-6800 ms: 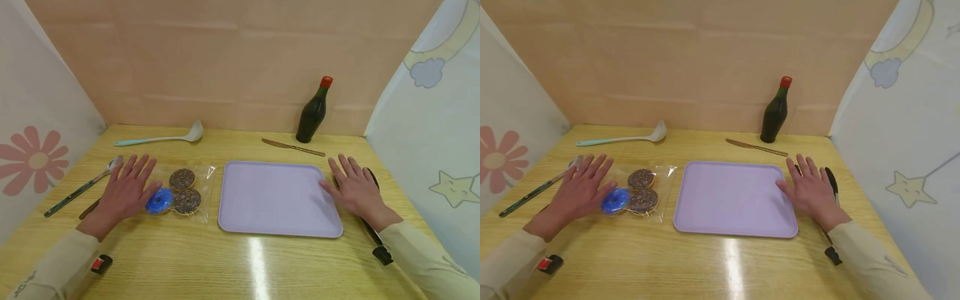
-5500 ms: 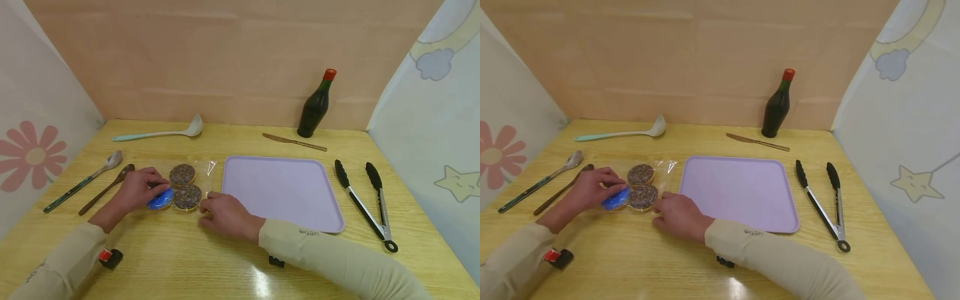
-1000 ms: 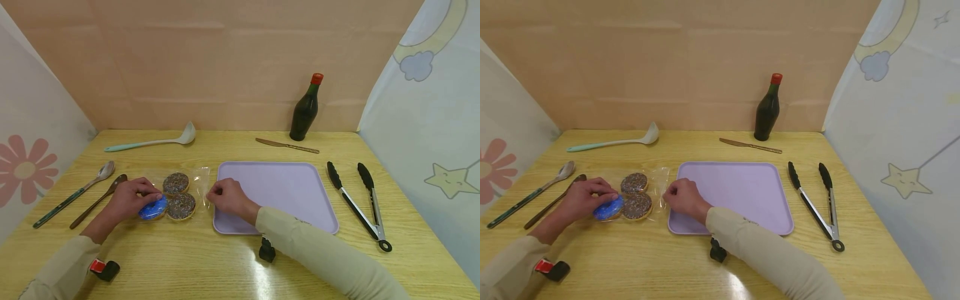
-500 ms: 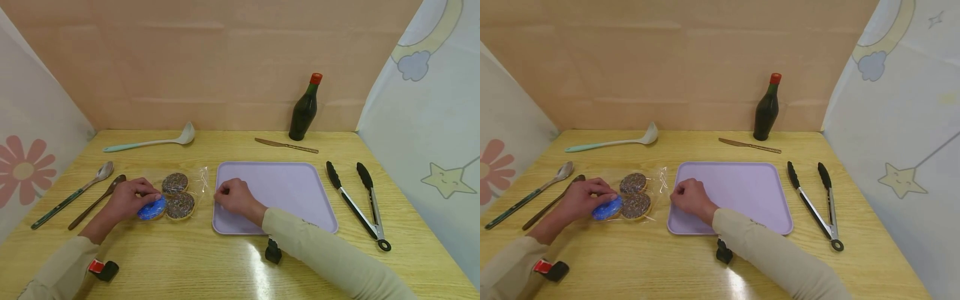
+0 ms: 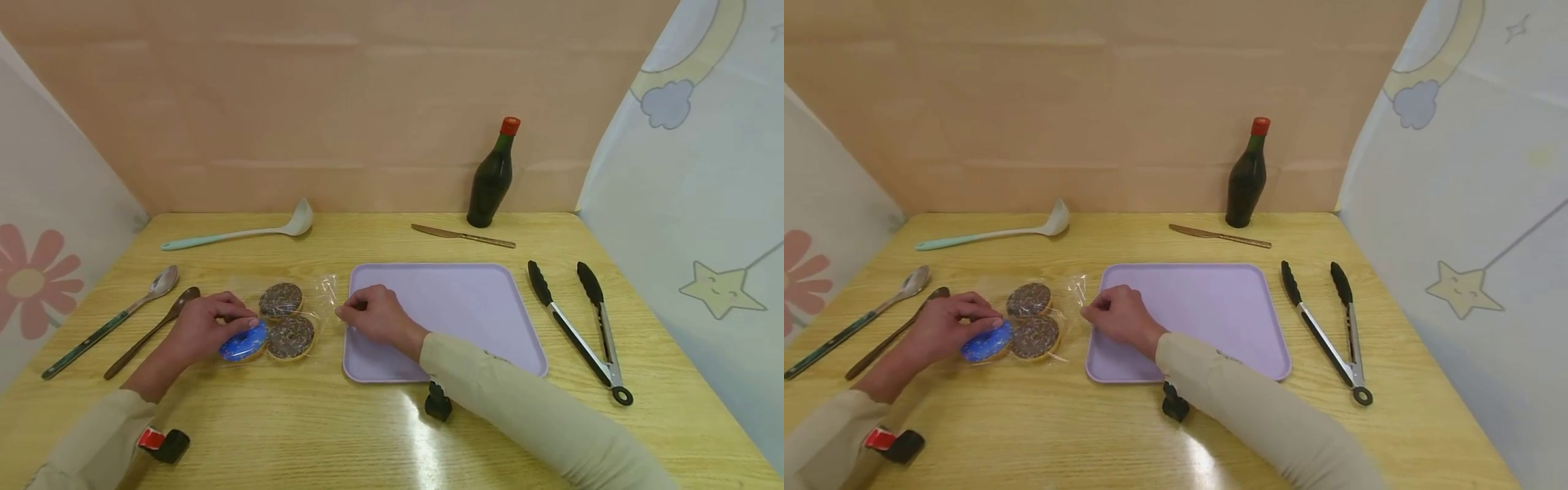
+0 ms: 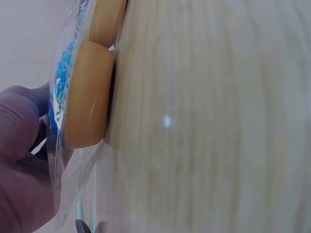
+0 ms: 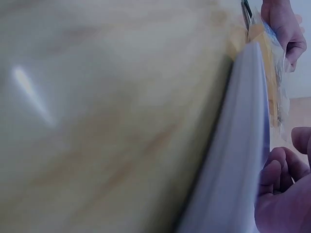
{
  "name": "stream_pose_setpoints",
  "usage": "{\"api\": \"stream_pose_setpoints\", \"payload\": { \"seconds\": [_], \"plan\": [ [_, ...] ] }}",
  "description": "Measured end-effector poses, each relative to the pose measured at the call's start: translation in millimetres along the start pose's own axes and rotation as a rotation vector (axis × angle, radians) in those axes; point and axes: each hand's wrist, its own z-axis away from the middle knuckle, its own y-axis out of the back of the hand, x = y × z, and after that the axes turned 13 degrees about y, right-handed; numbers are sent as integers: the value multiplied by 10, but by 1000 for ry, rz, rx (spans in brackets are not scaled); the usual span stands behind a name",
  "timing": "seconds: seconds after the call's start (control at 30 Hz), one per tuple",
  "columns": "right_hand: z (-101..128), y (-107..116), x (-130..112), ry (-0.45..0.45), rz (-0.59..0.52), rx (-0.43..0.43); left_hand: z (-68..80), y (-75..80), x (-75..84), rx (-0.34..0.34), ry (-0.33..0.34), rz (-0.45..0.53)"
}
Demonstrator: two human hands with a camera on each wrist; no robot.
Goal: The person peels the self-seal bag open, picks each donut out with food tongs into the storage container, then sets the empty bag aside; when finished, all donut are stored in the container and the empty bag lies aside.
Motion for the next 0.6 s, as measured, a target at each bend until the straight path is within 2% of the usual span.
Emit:
{"api": "stream_pose_setpoints", "payload": {
  "seconds": [0.33,0.6],
  "plan": [
    [-180,-84,-58,-5,-8,-20,1,-2,16,-17,15,34],
    [-220,-126,-91,-12,51,-10,5,7,3,-16,24,45]
  ]
}}
